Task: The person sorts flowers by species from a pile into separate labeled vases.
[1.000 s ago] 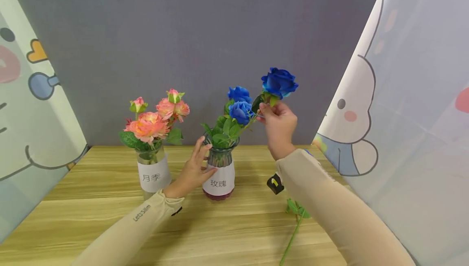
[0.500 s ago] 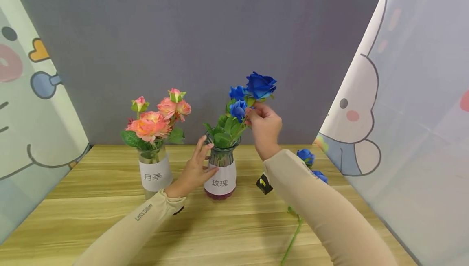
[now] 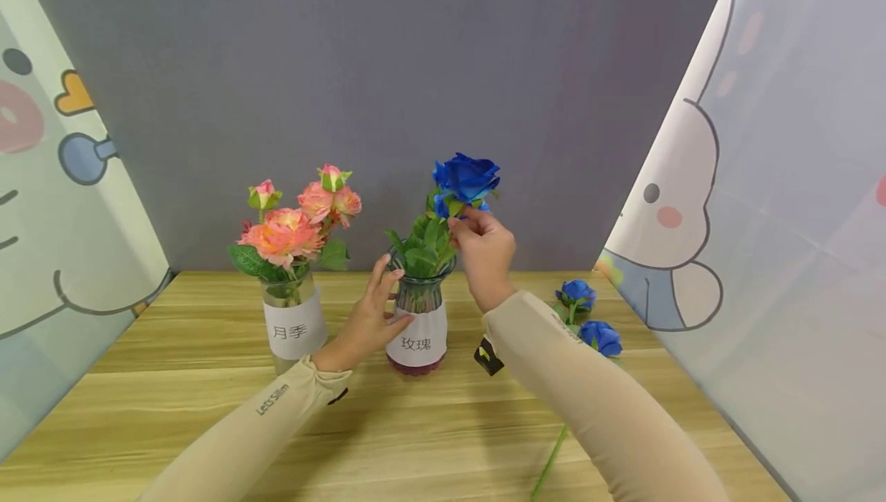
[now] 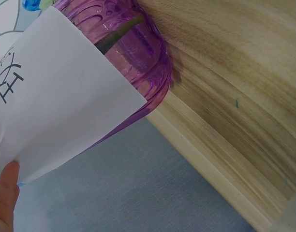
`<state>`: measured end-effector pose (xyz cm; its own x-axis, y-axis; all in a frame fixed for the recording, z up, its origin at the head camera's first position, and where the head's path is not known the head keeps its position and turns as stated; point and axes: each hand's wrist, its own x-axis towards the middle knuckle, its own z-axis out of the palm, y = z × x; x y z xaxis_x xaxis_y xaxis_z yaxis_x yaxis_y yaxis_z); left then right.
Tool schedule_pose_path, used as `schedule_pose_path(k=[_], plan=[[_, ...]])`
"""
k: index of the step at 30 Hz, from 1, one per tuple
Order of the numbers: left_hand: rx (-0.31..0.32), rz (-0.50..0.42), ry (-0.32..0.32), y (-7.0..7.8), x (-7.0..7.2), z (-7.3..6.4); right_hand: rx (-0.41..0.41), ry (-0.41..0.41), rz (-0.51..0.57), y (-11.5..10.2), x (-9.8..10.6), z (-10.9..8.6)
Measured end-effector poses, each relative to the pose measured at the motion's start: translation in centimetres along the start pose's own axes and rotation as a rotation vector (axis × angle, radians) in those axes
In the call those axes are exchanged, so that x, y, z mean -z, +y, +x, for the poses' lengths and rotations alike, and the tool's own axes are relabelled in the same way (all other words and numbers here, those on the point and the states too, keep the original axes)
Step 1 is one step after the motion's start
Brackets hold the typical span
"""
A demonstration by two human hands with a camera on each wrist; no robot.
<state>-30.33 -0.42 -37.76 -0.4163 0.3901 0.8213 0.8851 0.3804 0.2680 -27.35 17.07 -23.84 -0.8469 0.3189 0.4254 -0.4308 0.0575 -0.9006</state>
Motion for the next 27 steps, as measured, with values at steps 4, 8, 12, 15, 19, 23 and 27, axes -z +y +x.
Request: schedule_pose_path(k=[4,8,12,15,19,23,27], plan=[[0.015,-0.005,-0.004,0.1,0.0,0.1,-0.003,-0.01,-0.023,0.8,-0.1,-0.2],[0.031,-0.015,-0.014,0.1,0.1,0.1,0.002,-0.016,-0.031,1.7,-0.4,-0.4],[0.025,-0.004,-0.005,0.0,0.0,0.1,0.007,-0.025,-0.065,2.5,-0.6,-0.6],[0.022,0.004,-0.003,-0.1,0.0,-0.1,0.009,-0.021,-0.103,3.0,-0.9,-0.8],[0.021,0.004,-0.009,-0.1,0.0,-0.1,0.017,-0.019,-0.14,3.3,-1.1,-1.2],[0.023,0.003,-0.009,-0.1,0.1,0.0,0.026,-0.024,-0.144,3.6,-1.2,-1.3],[0.025,0.001,-0.01,0.0,0.1,0.0,0.039,-0.026,-0.185,3.7,-1.1,-1.2]])
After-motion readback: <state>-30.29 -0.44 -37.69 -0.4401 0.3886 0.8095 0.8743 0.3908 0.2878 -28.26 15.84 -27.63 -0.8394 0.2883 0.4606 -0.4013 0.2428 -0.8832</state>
